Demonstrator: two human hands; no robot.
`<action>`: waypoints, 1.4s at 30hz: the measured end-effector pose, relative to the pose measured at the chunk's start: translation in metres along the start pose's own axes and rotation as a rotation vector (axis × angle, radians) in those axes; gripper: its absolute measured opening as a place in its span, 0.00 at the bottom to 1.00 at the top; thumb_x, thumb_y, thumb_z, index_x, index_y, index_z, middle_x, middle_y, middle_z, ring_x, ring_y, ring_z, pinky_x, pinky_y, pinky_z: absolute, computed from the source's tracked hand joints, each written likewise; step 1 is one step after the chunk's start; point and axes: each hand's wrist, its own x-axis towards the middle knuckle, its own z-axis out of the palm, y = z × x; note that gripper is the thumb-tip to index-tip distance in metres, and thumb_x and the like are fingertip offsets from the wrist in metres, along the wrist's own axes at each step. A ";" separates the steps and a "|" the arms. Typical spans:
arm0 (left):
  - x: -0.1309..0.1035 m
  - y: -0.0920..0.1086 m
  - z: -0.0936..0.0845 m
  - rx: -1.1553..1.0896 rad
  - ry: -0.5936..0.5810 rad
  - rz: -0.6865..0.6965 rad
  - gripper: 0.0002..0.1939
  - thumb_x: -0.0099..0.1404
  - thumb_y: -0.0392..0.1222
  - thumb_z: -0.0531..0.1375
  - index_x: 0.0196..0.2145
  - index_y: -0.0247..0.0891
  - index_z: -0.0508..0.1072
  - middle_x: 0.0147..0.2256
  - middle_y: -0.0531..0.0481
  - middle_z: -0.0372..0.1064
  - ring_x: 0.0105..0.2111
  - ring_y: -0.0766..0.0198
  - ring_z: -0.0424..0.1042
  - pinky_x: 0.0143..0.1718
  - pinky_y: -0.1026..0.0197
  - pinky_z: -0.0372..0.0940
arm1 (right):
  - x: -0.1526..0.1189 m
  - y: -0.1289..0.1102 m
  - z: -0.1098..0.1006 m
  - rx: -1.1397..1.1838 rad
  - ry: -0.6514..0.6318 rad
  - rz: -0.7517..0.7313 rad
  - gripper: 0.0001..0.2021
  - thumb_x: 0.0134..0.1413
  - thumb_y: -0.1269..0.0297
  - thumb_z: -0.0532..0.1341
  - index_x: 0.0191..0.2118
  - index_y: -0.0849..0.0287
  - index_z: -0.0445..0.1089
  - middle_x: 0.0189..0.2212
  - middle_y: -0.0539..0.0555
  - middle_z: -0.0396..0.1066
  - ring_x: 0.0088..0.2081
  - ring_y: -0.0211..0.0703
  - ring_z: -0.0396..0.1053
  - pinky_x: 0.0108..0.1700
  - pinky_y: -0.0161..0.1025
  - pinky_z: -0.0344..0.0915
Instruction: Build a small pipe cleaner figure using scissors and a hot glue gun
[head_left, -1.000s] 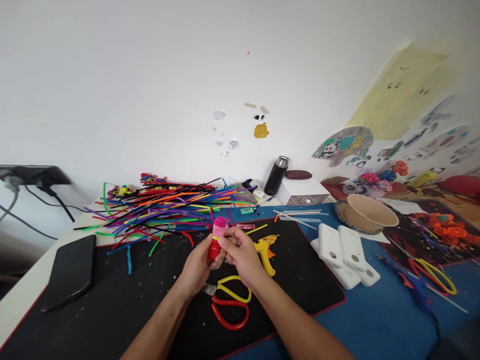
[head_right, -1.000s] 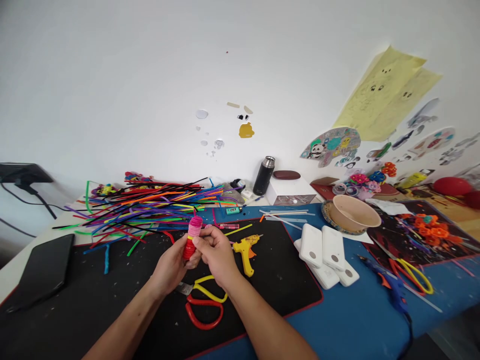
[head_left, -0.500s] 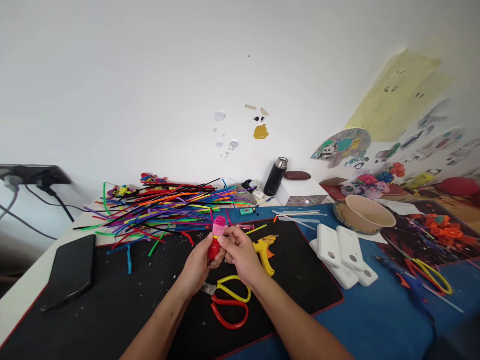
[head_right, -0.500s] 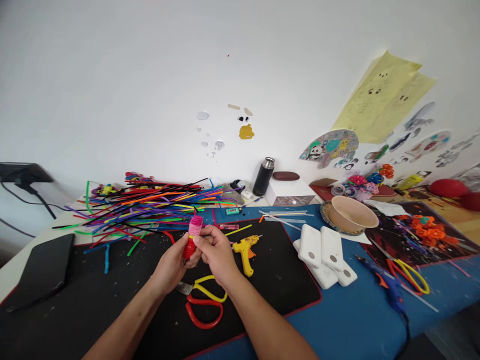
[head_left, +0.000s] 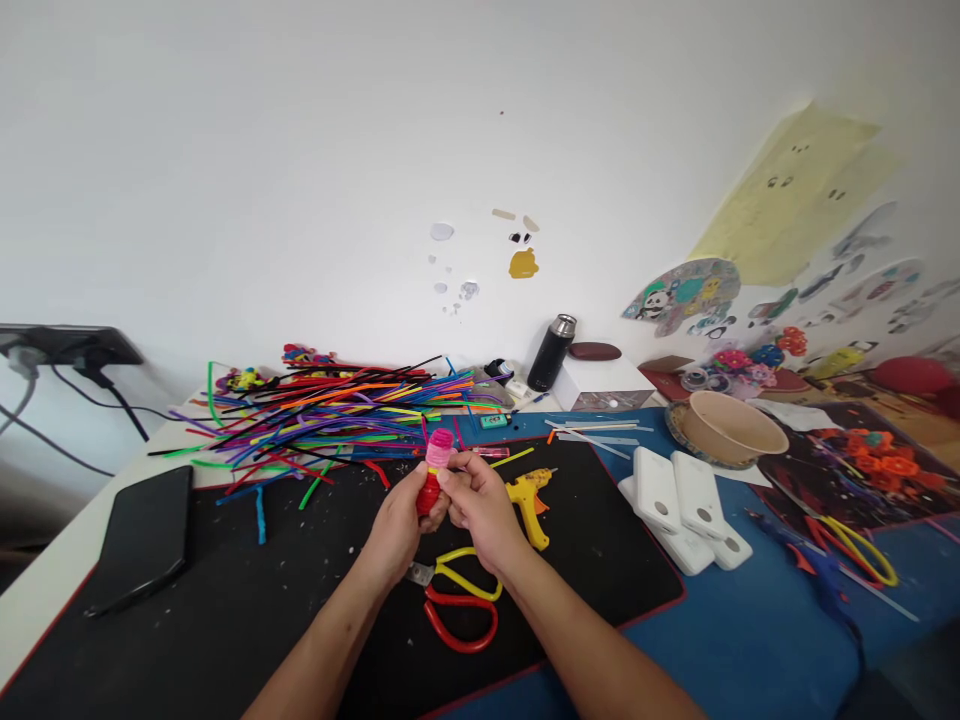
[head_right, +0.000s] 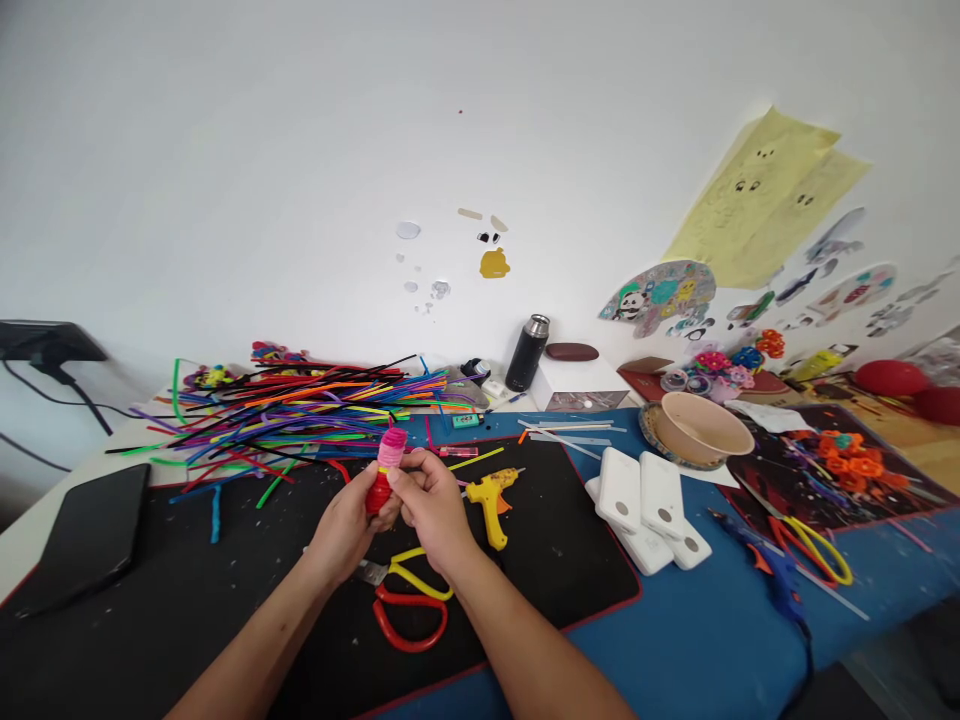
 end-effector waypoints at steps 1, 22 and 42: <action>0.000 0.000 0.000 -0.001 -0.009 0.001 0.32 0.67 0.68 0.59 0.19 0.40 0.62 0.17 0.56 0.53 0.19 0.69 0.47 0.22 0.62 0.46 | 0.000 0.000 0.000 0.001 0.005 0.002 0.21 0.49 0.48 0.75 0.37 0.56 0.70 0.15 0.36 0.55 0.15 0.27 0.43 0.19 0.31 0.40; -0.001 0.003 0.002 -0.076 -0.028 0.005 0.30 0.68 0.67 0.60 0.21 0.41 0.62 0.17 0.57 0.55 0.19 0.69 0.49 0.22 0.62 0.49 | -0.001 -0.006 0.002 -0.032 -0.019 0.004 0.20 0.50 0.48 0.75 0.38 0.57 0.71 0.15 0.36 0.55 0.15 0.28 0.43 0.20 0.31 0.40; 0.000 0.009 0.001 -0.089 -0.096 0.004 0.35 0.64 0.75 0.60 0.23 0.39 0.65 0.19 0.57 0.56 0.19 0.70 0.48 0.22 0.63 0.46 | 0.007 0.001 0.001 -0.015 0.009 0.027 0.20 0.48 0.49 0.75 0.37 0.56 0.71 0.14 0.37 0.58 0.15 0.28 0.45 0.19 0.31 0.40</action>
